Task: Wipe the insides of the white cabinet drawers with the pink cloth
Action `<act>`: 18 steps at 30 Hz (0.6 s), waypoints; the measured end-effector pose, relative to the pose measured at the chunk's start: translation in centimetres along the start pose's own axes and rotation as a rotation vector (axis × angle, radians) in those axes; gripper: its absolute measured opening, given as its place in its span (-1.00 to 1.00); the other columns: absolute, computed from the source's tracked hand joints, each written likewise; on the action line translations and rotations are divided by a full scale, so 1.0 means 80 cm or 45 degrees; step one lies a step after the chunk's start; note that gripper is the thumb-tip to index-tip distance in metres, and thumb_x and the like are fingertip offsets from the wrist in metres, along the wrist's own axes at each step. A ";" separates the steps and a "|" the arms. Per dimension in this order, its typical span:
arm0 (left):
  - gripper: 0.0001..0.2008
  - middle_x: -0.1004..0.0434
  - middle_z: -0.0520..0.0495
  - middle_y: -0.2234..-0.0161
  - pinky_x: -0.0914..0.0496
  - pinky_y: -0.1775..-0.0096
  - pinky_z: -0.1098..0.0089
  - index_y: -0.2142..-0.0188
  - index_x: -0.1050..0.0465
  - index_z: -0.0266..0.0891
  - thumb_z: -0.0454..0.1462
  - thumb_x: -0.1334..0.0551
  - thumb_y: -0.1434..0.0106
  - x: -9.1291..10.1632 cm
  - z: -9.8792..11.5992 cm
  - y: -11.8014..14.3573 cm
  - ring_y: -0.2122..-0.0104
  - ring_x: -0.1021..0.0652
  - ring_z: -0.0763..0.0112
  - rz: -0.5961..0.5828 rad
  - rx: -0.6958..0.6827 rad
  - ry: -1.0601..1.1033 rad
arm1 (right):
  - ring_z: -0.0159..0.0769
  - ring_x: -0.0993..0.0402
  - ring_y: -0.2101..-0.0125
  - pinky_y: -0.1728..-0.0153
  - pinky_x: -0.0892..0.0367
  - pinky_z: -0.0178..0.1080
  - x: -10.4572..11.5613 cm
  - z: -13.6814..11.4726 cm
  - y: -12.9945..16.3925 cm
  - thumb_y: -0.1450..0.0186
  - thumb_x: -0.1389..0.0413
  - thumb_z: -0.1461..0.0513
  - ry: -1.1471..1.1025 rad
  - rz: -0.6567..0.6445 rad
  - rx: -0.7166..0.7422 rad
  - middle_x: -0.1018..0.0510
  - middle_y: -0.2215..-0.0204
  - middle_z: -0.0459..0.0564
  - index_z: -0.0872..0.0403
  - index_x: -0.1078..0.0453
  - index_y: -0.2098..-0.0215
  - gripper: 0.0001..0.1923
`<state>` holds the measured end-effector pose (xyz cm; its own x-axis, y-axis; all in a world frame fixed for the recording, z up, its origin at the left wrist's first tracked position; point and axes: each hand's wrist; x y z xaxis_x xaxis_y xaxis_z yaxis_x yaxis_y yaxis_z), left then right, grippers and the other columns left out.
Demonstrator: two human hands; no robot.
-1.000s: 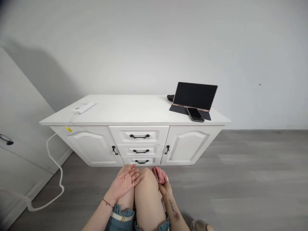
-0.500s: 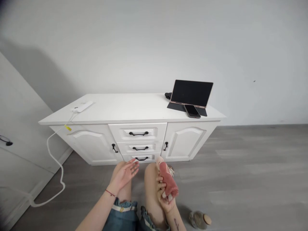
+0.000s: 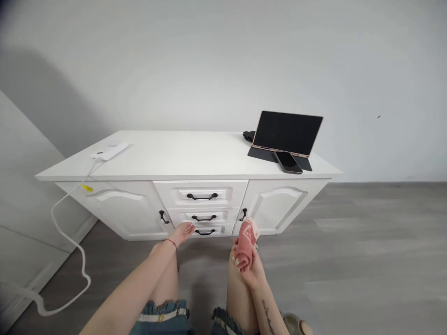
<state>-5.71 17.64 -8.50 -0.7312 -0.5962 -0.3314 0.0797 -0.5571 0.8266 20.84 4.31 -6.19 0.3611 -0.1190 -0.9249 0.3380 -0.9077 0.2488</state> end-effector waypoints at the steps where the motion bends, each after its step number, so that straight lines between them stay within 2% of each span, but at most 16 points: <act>1: -0.93 -0.42 -0.04 0.34 -0.38 0.39 0.48 0.34 -0.35 -0.34 -0.45 -0.12 -0.24 -0.003 -0.001 -0.007 0.42 -0.45 0.52 -0.005 0.000 0.005 | -0.44 -0.50 0.30 0.21 -0.42 -0.36 0.003 0.000 0.001 -0.17 -0.16 0.22 0.003 0.078 -0.012 -0.56 0.31 -0.06 0.12 -0.39 0.19 -0.76; 4: -0.94 -0.43 -0.08 0.33 -0.38 0.34 0.45 0.35 -0.36 -0.35 -0.47 -0.17 -0.19 -0.016 -0.005 -0.027 0.38 -0.46 0.47 -0.056 0.000 0.026 | -0.36 -0.53 0.33 0.25 -0.45 -0.27 0.011 -0.001 0.009 -0.18 -0.17 0.16 -0.031 0.275 -0.082 -0.59 0.33 -0.03 0.12 -0.42 0.25 -0.78; 7: -0.91 -0.42 -0.08 0.34 -0.39 0.28 0.43 0.36 -0.35 -0.34 -0.49 -0.19 -0.16 -0.028 -0.012 -0.043 0.37 -0.46 0.46 -0.115 -0.010 0.048 | -0.34 -0.55 0.35 0.29 -0.46 -0.26 0.010 -0.005 0.018 -0.19 -0.14 0.18 0.030 0.331 -0.067 -0.61 0.34 -0.03 0.10 -0.43 0.27 -0.82; 10: -0.88 -0.39 -0.03 0.40 -0.38 0.31 0.47 0.40 -0.33 -0.29 -0.50 -0.19 -0.16 -0.033 -0.022 -0.053 0.44 -0.44 0.51 -0.139 -0.038 0.062 | -0.35 -0.55 0.32 0.24 -0.45 -0.26 0.007 -0.009 0.023 -0.17 -0.15 0.25 0.056 0.348 0.022 -0.61 0.32 -0.04 0.08 -0.44 0.28 -0.85; 14: -0.81 -0.38 0.03 0.48 -0.35 0.38 0.51 0.43 -0.29 -0.25 -0.54 -0.22 -0.11 -0.027 -0.039 -0.057 0.52 -0.43 0.55 -0.139 -0.083 0.063 | -0.31 -0.54 0.35 0.29 -0.47 -0.22 0.015 -0.015 0.026 -0.15 -0.15 0.29 0.132 0.416 0.097 -0.61 0.34 -0.04 0.06 -0.44 0.32 -0.88; 18: -0.78 -0.34 0.09 0.57 -0.31 0.43 0.49 0.46 -0.26 -0.25 -0.55 -0.22 -0.08 -0.012 -0.060 -0.049 0.60 -0.39 0.56 -0.106 -0.090 0.017 | -0.33 -0.50 0.50 0.51 -0.42 -0.30 0.018 -0.019 0.027 -0.08 -0.20 0.28 0.288 0.468 0.082 -0.58 0.45 -0.05 0.09 -0.45 0.37 -0.88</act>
<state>-2.08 17.62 -13.57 -0.7282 -0.5538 -0.4038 0.0670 -0.6439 0.7622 23.38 2.78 -6.56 0.6309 -0.3544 -0.6902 0.0991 -0.8455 0.5247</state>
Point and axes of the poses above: each hand's wrist, its own y-axis away from the middle knuckle, its own x-axis out of the back of the hand, z = x × y
